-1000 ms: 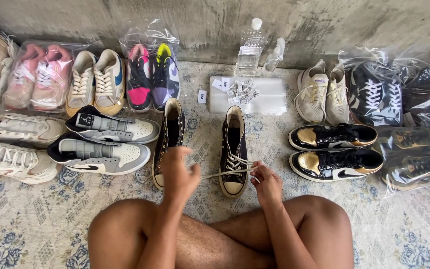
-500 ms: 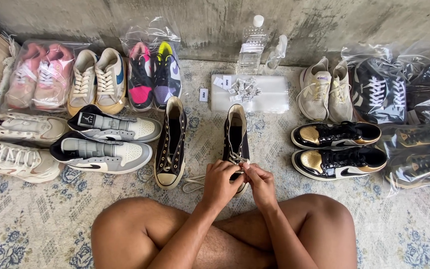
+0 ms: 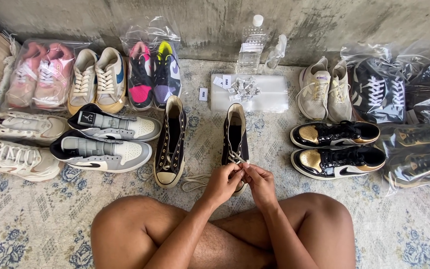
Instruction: A person sitting on a rug lacing up a black high-top sneaker, carefully threading the laces through each eyelet.
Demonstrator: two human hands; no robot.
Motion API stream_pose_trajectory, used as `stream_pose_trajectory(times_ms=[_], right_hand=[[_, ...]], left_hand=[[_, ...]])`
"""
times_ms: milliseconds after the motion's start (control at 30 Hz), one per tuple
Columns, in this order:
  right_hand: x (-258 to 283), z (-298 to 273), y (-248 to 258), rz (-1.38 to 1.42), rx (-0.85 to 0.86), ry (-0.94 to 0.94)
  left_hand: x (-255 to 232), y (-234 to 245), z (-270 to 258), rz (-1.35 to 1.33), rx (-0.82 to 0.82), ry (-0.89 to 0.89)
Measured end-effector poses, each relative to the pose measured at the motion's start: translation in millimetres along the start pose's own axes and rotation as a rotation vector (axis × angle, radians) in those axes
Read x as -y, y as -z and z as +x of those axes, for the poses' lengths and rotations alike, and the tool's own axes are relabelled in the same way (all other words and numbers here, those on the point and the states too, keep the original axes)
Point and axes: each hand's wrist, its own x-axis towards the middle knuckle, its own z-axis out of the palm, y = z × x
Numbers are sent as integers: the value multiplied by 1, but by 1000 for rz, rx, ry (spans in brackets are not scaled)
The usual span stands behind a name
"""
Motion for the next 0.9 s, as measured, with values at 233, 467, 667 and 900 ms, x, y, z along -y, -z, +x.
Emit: stream_pose_trajectory(times_ms=[233,467,667,900], right_hand=[[-18,11,17,-9,-47,-6],[-22,12,20,-44,-84,-11],[-26,15,21,-51,-105,-16],[-14,10,12,-76,-127,-47]], left_hand=[[9,-2,-1,210,-55,-165],[17,-4,3,317,-69,-287],[18,-3,4,316,-36,-322],[35,-9,5,174,73,-128]])
